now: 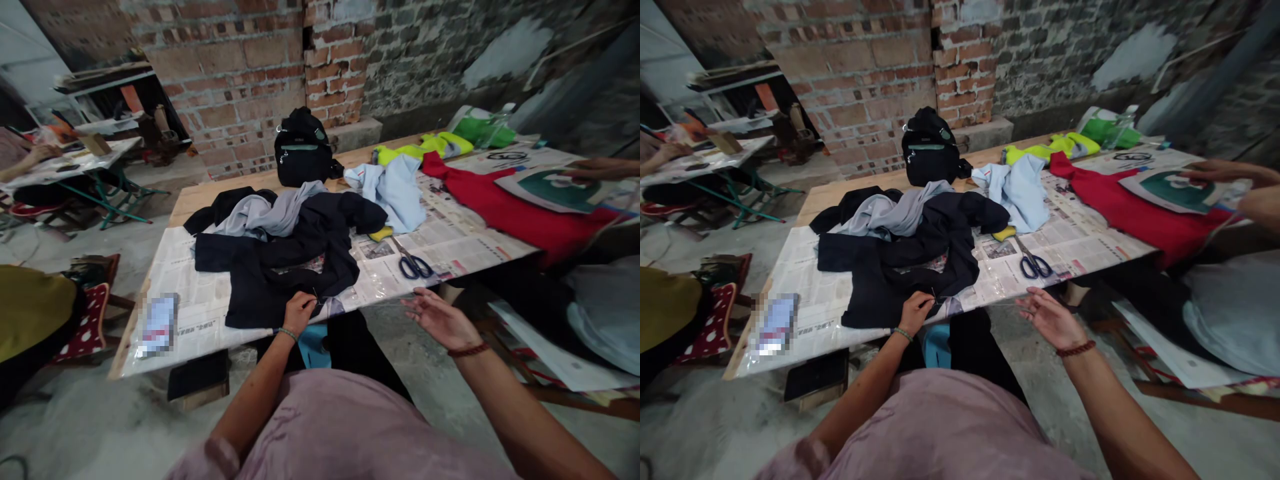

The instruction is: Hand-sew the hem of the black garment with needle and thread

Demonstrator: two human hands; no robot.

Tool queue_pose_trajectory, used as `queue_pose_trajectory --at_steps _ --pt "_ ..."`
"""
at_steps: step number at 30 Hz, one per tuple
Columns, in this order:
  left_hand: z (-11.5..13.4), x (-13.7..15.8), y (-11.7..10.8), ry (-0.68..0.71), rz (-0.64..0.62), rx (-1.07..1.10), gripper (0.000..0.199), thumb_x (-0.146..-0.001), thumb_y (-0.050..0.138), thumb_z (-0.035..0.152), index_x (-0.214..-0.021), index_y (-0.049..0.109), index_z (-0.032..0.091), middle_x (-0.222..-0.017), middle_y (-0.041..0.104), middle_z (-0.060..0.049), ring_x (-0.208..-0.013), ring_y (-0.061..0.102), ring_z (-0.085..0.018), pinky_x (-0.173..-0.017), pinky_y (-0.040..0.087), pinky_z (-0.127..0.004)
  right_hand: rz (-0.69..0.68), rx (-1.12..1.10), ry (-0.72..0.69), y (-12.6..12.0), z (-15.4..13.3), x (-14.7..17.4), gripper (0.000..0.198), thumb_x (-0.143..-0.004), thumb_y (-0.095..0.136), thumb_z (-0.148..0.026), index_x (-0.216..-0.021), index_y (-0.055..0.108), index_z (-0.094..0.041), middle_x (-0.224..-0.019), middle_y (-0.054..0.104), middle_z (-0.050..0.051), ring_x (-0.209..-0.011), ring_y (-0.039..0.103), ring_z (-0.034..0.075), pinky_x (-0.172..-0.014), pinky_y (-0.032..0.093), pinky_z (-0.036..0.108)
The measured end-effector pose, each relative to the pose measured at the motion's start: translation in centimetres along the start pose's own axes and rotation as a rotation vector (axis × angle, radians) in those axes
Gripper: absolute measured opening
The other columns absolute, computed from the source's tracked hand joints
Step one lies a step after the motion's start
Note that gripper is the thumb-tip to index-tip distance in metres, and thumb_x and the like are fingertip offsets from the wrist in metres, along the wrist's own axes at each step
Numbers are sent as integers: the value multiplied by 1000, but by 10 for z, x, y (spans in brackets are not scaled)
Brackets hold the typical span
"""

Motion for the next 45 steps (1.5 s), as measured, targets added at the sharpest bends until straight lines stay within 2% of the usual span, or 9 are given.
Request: queue_pose_trajectory --at_steps 7,13,16,22,26,29,33,39,45 --pt "1 0 0 10 -1 1 10 -75 55 19 -75 66 19 -73 60 -2 -70 56 -11 -67 46 -24 80 70 -154 -14 -17 1 23 -76 43 -42 -83 59 -28 -65 56 2 -76 59 19 -79 44 45" --pt "1 -1 0 6 -5 -7 10 -74 55 18 -75 65 19 -72 59 -2 -69 56 -11 -66 45 -24 197 56 -14 -8 12 -5 20 -62 64 -32 -79 56 -24 -64 56 -2 -52 54 11 -53 47 29" --pt "1 0 0 2 -7 -4 11 -74 55 17 -75 65 19 -72 59 -2 -70 56 -11 -67 45 -24 159 142 36 29 36 -9 29 -58 69 -28 -81 54 -20 -67 58 -2 -48 53 9 -45 42 22" --pt "3 -1 1 7 -6 -29 11 -74 55 15 -74 65 18 -71 59 -2 -69 55 -11 -66 45 -23 -166 85 139 132 81 -23 31 -62 66 -32 -85 50 -19 -63 56 -3 -58 59 12 -43 41 19" --pt "3 0 0 4 2 -39 11 -74 55 15 -74 65 18 -71 59 -2 -69 55 -11 -66 45 -23 -332 -6 214 161 95 -27 27 -63 65 -31 -81 48 -19 -69 56 -3 -54 57 11 -41 39 19" --pt "1 0 1 1 0 -29 11 -74 55 15 -74 65 18 -71 59 -2 -69 55 -11 -66 44 -23 -384 -48 232 156 96 -22 22 -67 63 -32 -78 48 -19 -70 56 -3 -47 53 8 -40 39 20" --pt "-2 0 2 -4 -3 -3 10 -74 55 15 -75 65 18 -71 59 -2 -70 55 -11 -67 44 -23 -383 -99 240 127 91 -10 17 -72 59 -30 -77 48 -19 -64 51 -4 -43 47 7 -41 38 22" --pt "-2 0 3 -6 -19 10 10 -74 55 15 -75 65 18 -71 59 -2 -70 55 -11 -68 44 -24 -274 -136 187 68 68 -2 12 -74 56 -29 -80 50 -21 -59 44 -5 -41 41 6 -43 34 23" --pt "-2 0 1 -4 -6 1 10 -74 55 16 -75 65 18 -72 59 -2 -70 55 -11 -68 44 -24 -193 -123 148 30 45 1 11 -73 54 -30 -81 50 -23 -60 43 -5 -42 39 6 -43 33 24"
Point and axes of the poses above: each hand's wrist, its own x-axis away from the middle knuckle, its own y-axis out of the palm, z = x × y, the point moved 10 cm from there along -x, towards the middle knuckle
